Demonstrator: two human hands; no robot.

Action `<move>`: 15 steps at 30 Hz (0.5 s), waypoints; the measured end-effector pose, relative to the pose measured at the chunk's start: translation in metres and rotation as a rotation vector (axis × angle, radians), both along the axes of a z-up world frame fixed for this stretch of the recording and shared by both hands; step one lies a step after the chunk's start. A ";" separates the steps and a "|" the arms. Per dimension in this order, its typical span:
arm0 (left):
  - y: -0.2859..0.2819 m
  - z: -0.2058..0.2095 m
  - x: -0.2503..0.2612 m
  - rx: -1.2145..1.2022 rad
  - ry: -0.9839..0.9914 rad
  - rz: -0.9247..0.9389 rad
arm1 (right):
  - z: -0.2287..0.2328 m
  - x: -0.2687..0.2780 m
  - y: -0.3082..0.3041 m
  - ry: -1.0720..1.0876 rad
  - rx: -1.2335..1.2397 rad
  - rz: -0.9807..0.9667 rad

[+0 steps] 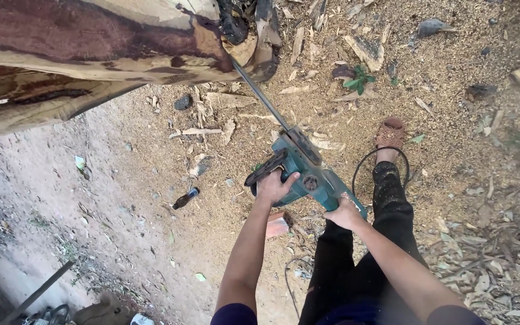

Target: Sawing through a large wooden log using a handheld electric chainsaw.

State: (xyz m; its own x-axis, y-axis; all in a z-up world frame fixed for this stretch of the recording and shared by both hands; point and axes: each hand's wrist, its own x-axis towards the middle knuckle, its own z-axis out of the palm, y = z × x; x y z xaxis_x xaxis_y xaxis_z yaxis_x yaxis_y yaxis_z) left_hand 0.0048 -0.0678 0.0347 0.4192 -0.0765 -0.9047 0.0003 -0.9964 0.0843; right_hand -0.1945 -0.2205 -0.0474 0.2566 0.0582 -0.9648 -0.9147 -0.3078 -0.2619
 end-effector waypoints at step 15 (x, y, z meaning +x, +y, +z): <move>0.007 -0.021 0.015 -0.006 0.052 0.041 | 0.009 0.012 -0.008 0.028 -0.052 0.007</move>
State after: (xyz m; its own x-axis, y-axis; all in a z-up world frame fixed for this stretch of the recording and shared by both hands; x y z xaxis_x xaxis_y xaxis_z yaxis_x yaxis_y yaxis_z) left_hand 0.0201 -0.0607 0.0135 0.3741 -0.0662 -0.9250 0.0456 -0.9949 0.0896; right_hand -0.1824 -0.2289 -0.0385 0.2293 0.0094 -0.9733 -0.9191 -0.3270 -0.2197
